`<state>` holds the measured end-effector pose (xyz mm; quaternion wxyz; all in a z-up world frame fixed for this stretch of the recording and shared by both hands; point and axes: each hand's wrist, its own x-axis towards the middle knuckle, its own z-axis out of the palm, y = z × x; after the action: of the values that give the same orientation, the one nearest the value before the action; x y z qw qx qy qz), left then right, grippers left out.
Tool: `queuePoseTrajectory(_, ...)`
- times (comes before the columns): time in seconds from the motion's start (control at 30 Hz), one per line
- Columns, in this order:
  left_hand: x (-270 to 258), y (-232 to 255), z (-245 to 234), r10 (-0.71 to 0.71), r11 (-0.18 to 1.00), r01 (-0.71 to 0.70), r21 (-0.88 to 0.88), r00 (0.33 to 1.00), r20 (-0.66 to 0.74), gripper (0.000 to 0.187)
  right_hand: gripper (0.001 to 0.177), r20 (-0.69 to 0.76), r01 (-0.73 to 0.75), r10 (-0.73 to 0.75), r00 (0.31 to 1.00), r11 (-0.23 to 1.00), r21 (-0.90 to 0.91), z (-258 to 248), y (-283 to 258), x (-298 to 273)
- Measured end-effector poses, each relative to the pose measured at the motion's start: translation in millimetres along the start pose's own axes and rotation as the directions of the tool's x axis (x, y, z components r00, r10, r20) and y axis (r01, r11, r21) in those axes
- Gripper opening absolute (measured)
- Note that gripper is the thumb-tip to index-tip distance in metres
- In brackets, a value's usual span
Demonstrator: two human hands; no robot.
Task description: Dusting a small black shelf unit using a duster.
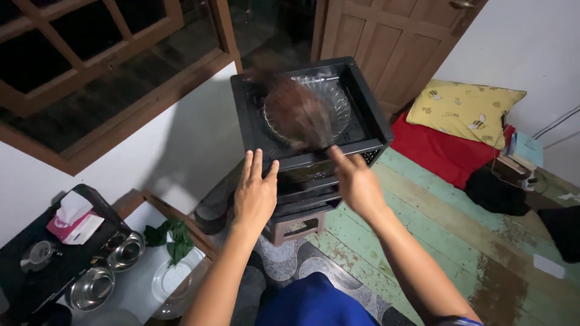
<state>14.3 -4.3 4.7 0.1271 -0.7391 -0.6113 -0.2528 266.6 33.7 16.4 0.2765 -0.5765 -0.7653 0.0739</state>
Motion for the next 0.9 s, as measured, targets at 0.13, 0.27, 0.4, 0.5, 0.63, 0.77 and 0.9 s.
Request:
queuePoseTrajectory(0.13,-1.0,0.3,-1.7,-0.018,0.999,0.019,-0.032,1.000,0.005,0.038,0.056,-0.049,-0.137,0.134,0.990,0.988,-0.071,-14.2,17.3,7.7)
queuePoseTrajectory(0.27,1.7,2.3,-0.3,-0.019,0.999,0.019,-0.049,1.000,-0.003,0.035,0.059,-0.012,-0.116,0.116,0.993,0.993,-0.024,-23.5,-1.5,-8.9)
queuePoseTrajectory(0.4,-0.4,-0.4,6.5,0.008,0.999,-0.009,-0.031,0.999,-0.035,0.036,0.057,0.069,-0.030,0.021,0.997,0.990,0.138,-37.7,-46.3,-32.1)
queuePoseTrajectory(0.5,-1.4,-1.5,4.0,0.004,1.000,-0.004,-0.030,1.000,-0.021,0.037,0.057,0.040,0.001,-0.007,0.999,0.991,0.131,-30.4,-25.5,-29.5)
queuePoseTrajectory(0.63,0.5,0.3,-4.9,0.007,0.999,-0.008,-0.044,1.000,-0.021,0.037,0.055,-0.093,-0.057,0.061,0.994,0.998,0.040,-10.6,22.8,-14.2)
queuePoseTrajectory(0.77,1.0,-0.1,-0.2,0.001,0.998,-0.002,-0.059,1.000,-0.019,0.037,0.052,-0.147,-0.142,0.155,0.977,0.985,0.096,-18.0,22.1,-11.3)
queuePoseTrajectory(0.9,1.0,-2.2,7.7,0.002,0.998,-0.004,-0.062,0.999,-0.039,0.037,0.055,-0.052,-0.041,0.052,0.997,0.979,0.198,-32.3,-21.1,-20.7)
